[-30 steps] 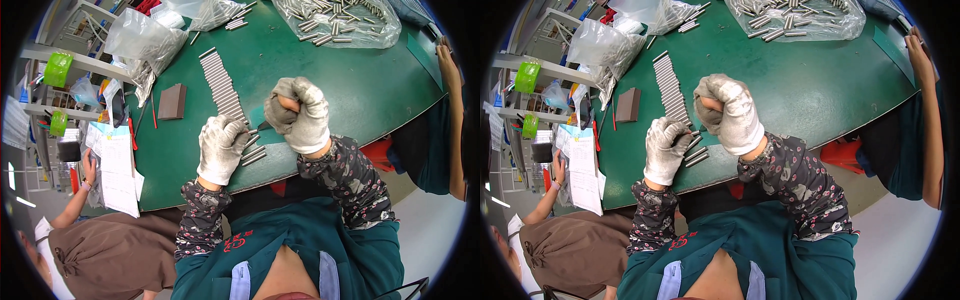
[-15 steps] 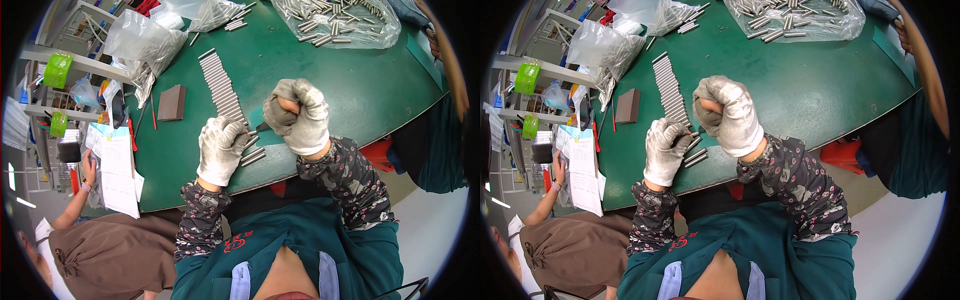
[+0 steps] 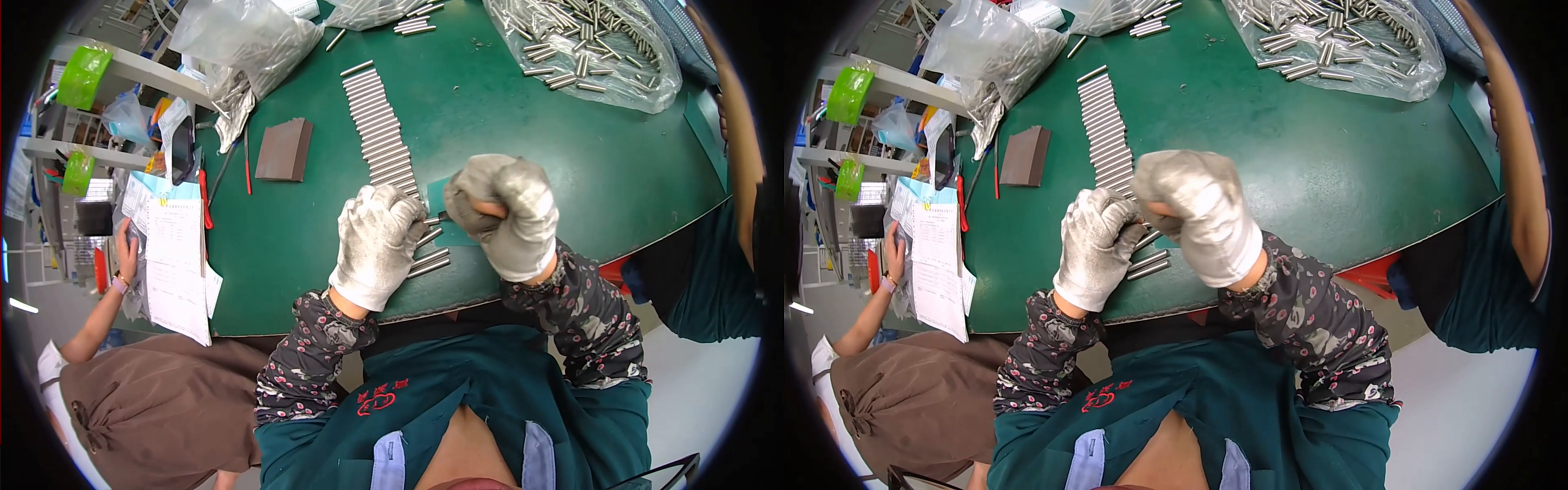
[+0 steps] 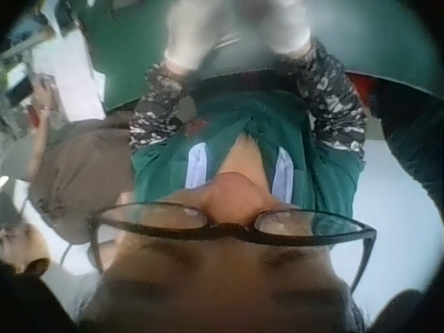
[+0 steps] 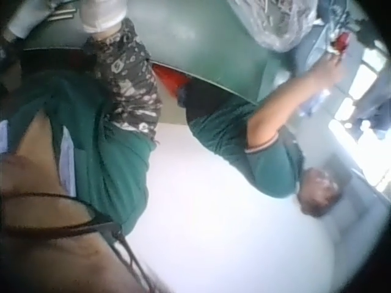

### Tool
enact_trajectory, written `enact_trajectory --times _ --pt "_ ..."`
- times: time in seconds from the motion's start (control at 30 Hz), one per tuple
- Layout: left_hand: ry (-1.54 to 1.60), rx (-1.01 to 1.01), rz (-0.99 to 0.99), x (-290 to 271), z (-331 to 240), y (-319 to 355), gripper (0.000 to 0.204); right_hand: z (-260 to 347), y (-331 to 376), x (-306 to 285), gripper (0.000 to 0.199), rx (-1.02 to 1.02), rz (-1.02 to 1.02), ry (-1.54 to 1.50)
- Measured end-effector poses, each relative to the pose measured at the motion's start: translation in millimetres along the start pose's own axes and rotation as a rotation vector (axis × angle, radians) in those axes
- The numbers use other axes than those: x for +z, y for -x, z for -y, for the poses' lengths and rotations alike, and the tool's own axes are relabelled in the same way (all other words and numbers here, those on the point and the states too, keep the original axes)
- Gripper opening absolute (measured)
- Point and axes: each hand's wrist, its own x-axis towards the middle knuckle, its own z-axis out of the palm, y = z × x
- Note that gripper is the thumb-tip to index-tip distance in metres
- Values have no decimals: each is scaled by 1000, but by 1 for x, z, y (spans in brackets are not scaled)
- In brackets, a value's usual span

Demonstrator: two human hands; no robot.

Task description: Sorting small metal cylindrical pins and using a handheld tool to polish the ends.

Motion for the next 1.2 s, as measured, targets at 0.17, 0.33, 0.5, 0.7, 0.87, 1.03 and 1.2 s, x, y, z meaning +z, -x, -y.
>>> enact_trajectory --times 0.17,0.33,0.5,0.7,0.87,1.03,1.2 --pt "-50 3 5 -3 -2 -2 17 -5 -2 1 38 -27 -150 369" --pt "24 5 -46 2 3 2 18 4 -5 -2 39 -98 -164 -55" --pt "76 66 -115 2 6 3 23 8 -3 0 41 -138 -186 -7" --pt "-66 60 -73 3 5 2 19 8 -2 5 51 -113 -236 73" --pt "-89 63 -62 2 7 1 18 4 -3 7 48 -116 -230 37" --pt "-84 69 -66 3 7 1 17 3 -2 9 46 -106 -261 62" --pt "-65 75 -73 1 6 1 17 0 -2 11 47 -101 -252 86"
